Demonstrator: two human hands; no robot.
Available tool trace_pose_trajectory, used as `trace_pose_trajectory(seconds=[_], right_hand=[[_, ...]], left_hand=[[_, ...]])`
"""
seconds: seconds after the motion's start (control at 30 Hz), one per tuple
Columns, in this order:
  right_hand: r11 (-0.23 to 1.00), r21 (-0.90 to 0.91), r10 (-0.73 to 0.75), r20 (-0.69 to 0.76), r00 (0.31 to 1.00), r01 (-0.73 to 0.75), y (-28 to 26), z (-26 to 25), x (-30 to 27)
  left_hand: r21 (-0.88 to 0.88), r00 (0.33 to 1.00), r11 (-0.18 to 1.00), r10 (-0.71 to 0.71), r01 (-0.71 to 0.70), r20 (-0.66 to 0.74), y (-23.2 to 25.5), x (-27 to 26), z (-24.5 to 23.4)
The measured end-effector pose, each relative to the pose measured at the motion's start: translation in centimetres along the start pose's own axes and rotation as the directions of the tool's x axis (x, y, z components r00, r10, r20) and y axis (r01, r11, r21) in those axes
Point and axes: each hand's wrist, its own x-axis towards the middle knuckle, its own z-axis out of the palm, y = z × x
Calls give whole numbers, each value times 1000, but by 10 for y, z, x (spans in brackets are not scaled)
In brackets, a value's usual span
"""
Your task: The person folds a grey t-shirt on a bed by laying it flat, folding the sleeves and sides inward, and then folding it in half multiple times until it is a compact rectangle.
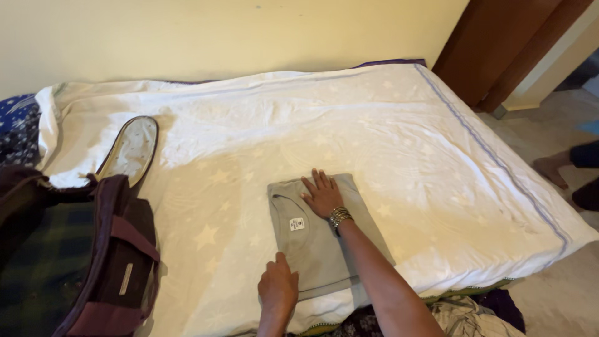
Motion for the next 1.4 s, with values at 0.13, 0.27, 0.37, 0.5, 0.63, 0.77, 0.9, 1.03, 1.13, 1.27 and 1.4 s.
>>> trace_pose_trajectory(seconds=[0.13,0.27,0.37,0.5,0.63,0.77,0.9,1.03,1.13,1.27,1.4], right_hand=[[999,41,-22,29,999,21,-42,13,16],[998,47,-38,39,999,36,-77,13,36],[996,73,-56,31,998,54,-95,11,47],[995,75,-61,12,998,60,-111,11,51],[989,61,-139,14,990,138,-132,13,44],[961,71,-274,118,955,267,-163,14,26],[633,680,-472,-41,880,371,-154,2,6],[828,397,-235,-394,889,395,-83,-1,-39],[874,410,13,-558,830,262,8,3,-56],[820,528,472,-407,782,-221,108,-9,-50],[646,708,452,-56,890,-284,155,-14,-35]], left_hand=[[29,998,998,55,-55,24,-7,7,26],[17,996,997,79,-80,41,-14,10,33],[6,992,998,67,-68,108,-17,11,27],[-31,988,993,115,-112,106,-18,9,25],[-8,985,995,97,-97,144,-19,13,28],[-25,984,996,92,-89,155,-19,13,23],[-16,978,993,120,-119,170,-17,5,9],[42,988,995,82,-88,129,-9,-7,-3],[117,964,978,191,-171,-183,14,-20,-1],[159,730,772,634,-615,-254,60,-36,26],[105,421,427,904,-898,-75,98,-38,67]])
